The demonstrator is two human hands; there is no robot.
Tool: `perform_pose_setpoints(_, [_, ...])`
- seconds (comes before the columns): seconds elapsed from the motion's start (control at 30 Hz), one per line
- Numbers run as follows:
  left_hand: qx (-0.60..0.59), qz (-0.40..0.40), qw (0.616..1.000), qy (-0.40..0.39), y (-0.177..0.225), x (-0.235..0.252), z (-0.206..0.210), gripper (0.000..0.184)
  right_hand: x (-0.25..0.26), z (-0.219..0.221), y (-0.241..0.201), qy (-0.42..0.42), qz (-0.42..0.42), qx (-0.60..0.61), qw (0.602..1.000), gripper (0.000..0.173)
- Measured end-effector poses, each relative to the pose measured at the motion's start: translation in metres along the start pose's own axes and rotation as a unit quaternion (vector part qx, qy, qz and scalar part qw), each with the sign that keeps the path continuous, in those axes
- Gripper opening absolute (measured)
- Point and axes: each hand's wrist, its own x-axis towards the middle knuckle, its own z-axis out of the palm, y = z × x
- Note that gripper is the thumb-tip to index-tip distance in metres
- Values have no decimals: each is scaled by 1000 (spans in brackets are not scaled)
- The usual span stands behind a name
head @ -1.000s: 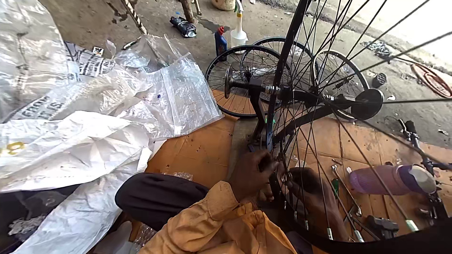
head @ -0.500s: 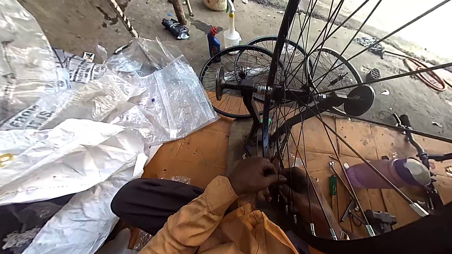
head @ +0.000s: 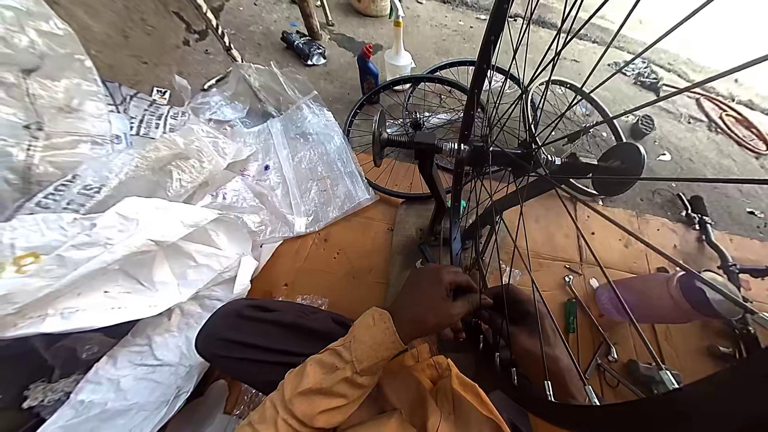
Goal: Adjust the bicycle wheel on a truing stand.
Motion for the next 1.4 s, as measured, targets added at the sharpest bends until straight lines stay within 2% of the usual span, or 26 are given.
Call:
perform_pose_setpoints(0.27, [-27, -3, 999, 29, 5, -5, 7, 13, 1, 0, -9, 14, 52, 7, 999, 17])
perform_pose_setpoints(0.37, [-4, -35, 999, -1, 2, -3, 4, 20, -1, -5, 2, 4, 42, 51, 998, 20])
perform_pose_setpoints(0.43, [12, -26, 999, -15, -3, -1, 3, 28, -2, -12, 16, -24, -9, 73, 997, 24])
perform_pose_setpoints(0.53, [-2, -4, 999, -54, -8, 6, -2, 40, -5, -8, 9, -12, -17, 71, 997, 26])
perform_pose_setpoints(0.63, [-22, 21, 995, -100, -10, 13, -6, 26, -6, -8, 9, -18, -30, 64, 997, 29])
perform_pose_setpoints(0.7, [12, 15, 996, -81, -6, 14, -4, 24, -4, -7, 19, -20, -36, 54, 998, 28])
perform_pose_setpoints(0.8, [129, 2, 992, -3, 6, 10, 5, 35, 0, -4, 20, -3, -11, 33, 999, 26])
perform_pose_setpoints(0.87, [162, 3, 986, 25, 11, 6, 8, 39, 2, -4, 17, -6, -6, 43, 999, 27])
perform_pose_setpoints(0.97, [127, 10, 991, 49, 9, 1, 11, 39, 3, -6, 15, -13, -8, 65, 998, 25])
perform_pose_setpoints(1.07, [39, 11, 999, 20, 1, 1, 6, 22, 2, -6, 7, -8, 19, 89, 996, 22])
perform_pose_setpoints(1.2, [-29, 55, 997, 49, -8, 2, 9, 13, 3, -1, -6, 32, 69, 31, 997, 19])
perform_pose_setpoints(1.27, [-55, 59, 995, 53, -12, 5, 11, 13, 5, -4, 3, 47, 51, 28, 997, 20])
perform_pose_setpoints(1.4, [-74, 10, 993, 90, -16, 1, 10, 16, -3, -12, 7, 54, -11, 0, 998, 29])
